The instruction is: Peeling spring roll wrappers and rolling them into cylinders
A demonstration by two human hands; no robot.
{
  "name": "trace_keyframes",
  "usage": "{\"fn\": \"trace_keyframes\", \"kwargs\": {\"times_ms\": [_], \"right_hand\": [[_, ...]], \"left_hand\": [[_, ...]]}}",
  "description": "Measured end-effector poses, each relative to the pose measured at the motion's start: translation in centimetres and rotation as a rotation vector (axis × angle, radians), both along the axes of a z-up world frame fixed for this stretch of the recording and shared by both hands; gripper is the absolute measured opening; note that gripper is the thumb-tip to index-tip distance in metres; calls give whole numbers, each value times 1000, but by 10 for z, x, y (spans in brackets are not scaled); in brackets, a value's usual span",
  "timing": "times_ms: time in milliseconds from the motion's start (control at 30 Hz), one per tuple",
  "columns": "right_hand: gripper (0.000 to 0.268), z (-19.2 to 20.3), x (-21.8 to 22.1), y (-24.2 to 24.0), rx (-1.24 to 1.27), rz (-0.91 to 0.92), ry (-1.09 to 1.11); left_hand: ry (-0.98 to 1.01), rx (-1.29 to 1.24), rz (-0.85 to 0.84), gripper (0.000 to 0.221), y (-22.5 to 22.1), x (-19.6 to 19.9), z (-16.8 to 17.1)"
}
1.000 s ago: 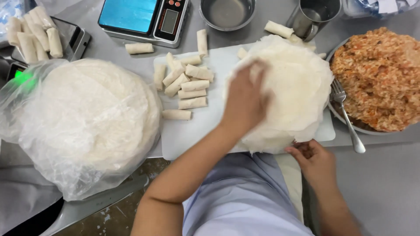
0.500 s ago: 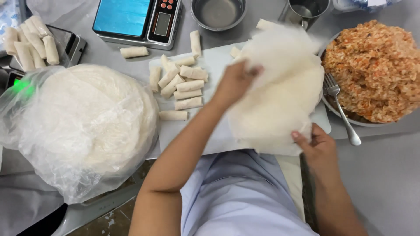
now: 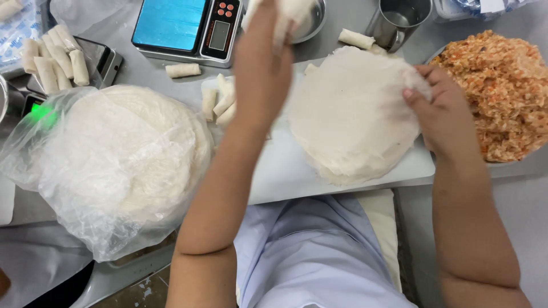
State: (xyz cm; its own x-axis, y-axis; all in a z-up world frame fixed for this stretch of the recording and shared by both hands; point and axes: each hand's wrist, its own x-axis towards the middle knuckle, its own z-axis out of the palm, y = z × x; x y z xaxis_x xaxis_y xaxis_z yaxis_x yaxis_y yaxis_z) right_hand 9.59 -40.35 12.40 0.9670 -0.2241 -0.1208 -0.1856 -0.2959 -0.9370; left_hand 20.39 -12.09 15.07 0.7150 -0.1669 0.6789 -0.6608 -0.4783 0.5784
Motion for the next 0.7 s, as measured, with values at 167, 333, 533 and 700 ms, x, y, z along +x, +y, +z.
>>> {"fn": "trace_keyframes", "kwargs": {"times_ms": [167,333,533,700], "right_hand": [[24,-46,-64,-16,-323,-106,-315],[38,-91,-129,-11,392,-228,3],[47,-68,-97,25,876,-428,178],[42,-65,-77,45,846,-220,71]], "left_hand": [[212,562,-287,77,-67,-73,-90],[294,660,-485,87,-65,-94,-99],[397,517,-200,72,-94,-79,-110],[426,502,-267,68,-87,-84,-111]]}}
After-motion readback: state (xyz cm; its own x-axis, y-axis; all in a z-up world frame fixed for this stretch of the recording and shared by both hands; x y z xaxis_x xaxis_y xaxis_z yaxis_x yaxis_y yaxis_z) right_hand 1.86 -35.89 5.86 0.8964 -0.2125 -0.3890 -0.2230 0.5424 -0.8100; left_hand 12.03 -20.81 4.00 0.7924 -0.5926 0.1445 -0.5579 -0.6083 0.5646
